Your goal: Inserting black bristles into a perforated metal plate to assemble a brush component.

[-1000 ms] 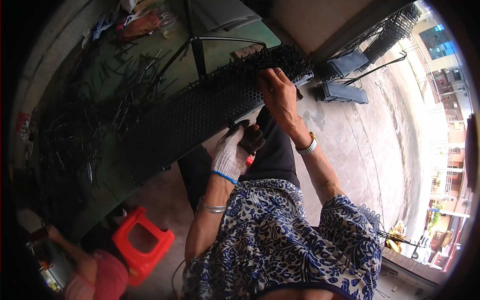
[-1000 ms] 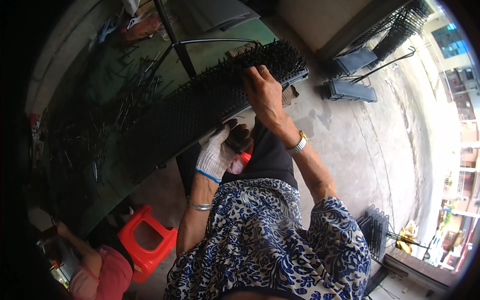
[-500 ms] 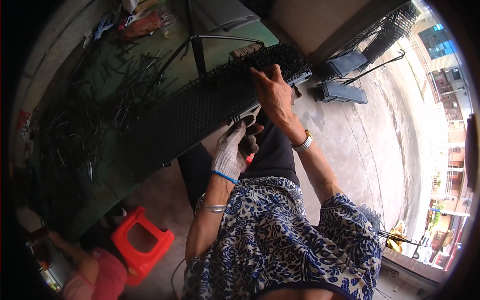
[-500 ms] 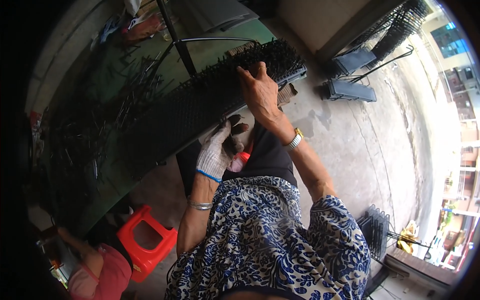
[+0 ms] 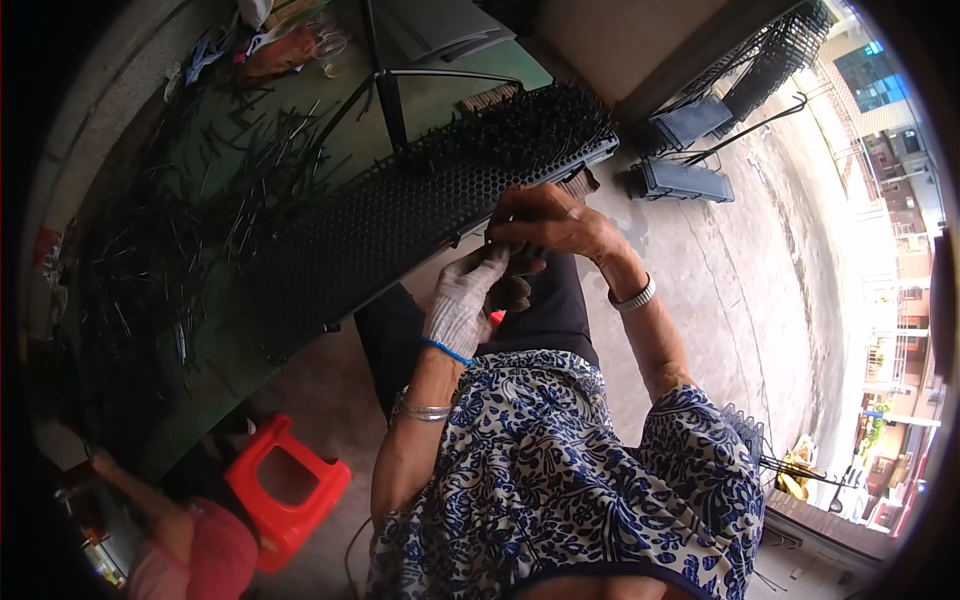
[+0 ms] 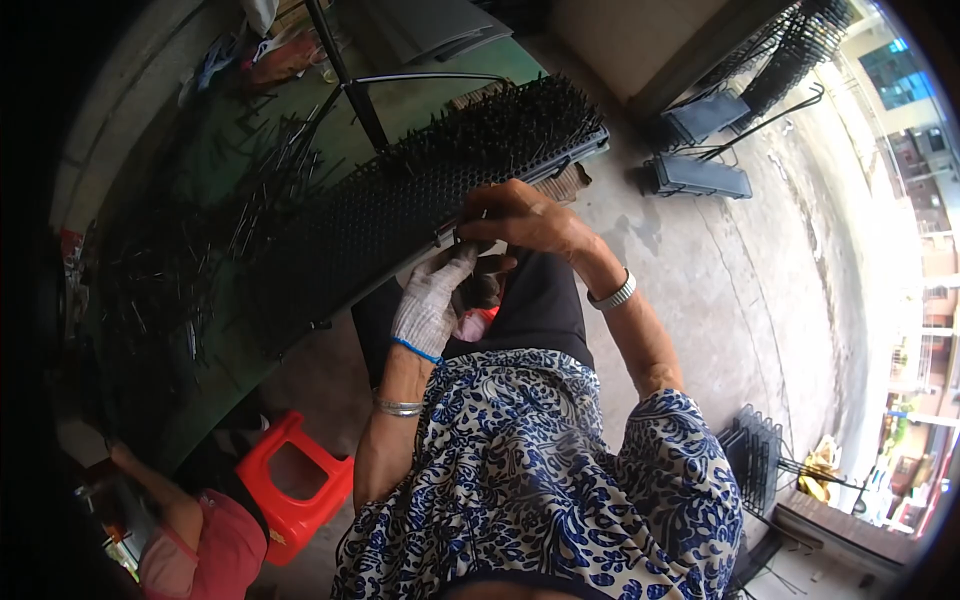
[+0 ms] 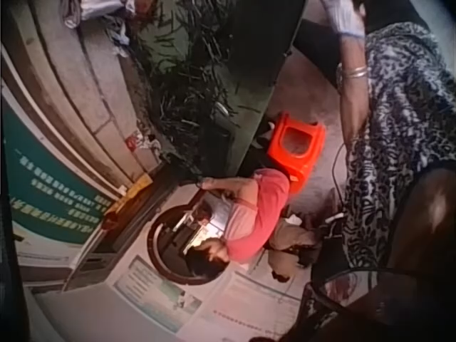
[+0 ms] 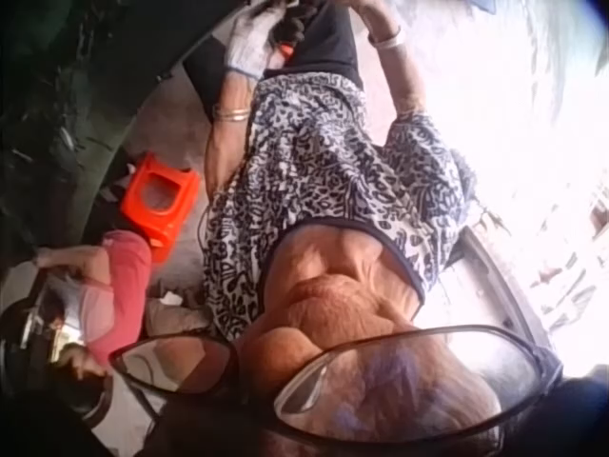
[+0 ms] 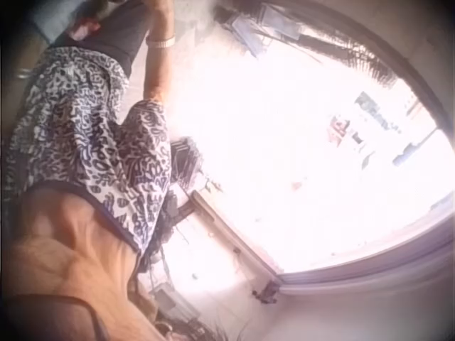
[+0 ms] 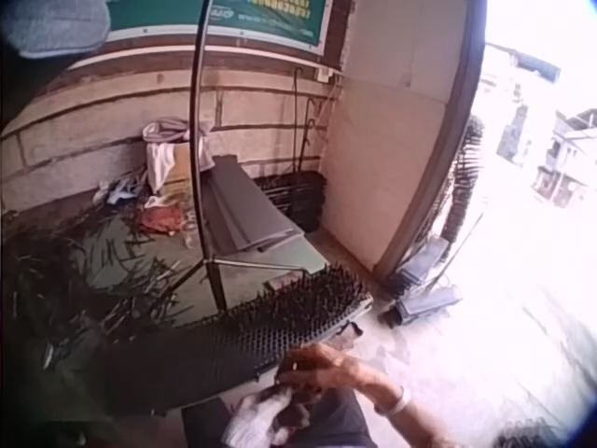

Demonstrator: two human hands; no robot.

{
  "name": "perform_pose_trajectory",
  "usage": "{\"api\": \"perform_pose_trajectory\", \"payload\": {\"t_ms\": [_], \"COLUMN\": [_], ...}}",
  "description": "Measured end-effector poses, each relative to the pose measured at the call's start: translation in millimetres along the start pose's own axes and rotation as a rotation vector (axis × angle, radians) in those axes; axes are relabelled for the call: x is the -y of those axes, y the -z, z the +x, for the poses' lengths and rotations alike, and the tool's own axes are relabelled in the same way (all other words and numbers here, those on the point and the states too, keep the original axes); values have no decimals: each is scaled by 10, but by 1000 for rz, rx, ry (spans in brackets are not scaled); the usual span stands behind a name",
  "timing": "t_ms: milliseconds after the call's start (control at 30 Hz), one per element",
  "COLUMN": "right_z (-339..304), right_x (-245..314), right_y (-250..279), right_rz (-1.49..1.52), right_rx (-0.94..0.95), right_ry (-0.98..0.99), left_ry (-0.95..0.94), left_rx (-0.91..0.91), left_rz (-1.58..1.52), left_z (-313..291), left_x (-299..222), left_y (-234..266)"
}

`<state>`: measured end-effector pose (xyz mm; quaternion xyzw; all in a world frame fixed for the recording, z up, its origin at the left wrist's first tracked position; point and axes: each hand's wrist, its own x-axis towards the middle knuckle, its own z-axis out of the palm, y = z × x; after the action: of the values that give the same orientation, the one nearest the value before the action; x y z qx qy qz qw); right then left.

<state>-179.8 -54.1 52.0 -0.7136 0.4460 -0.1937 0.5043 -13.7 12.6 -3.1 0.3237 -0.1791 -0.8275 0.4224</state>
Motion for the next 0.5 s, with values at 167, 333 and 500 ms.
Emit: {"api": "perform_pose_trajectory", "payload": {"t_ms": [167,333,500], "right_z": [-25,-73,-148], "right_x": [-70,-40,-24], "right_y": [45,61,40], "right_rz": [-25,-16,100], "right_rx": [4,26,3], "right_ry": [17,-36,-72], "left_ry": [62,88,184], "left_rx": [68,95,74], "left_rz": [8,1,23], "left_z": [-23,-24,58], "left_x": [-39,-65,-39], "left_y": [-22,-43,-10]}}
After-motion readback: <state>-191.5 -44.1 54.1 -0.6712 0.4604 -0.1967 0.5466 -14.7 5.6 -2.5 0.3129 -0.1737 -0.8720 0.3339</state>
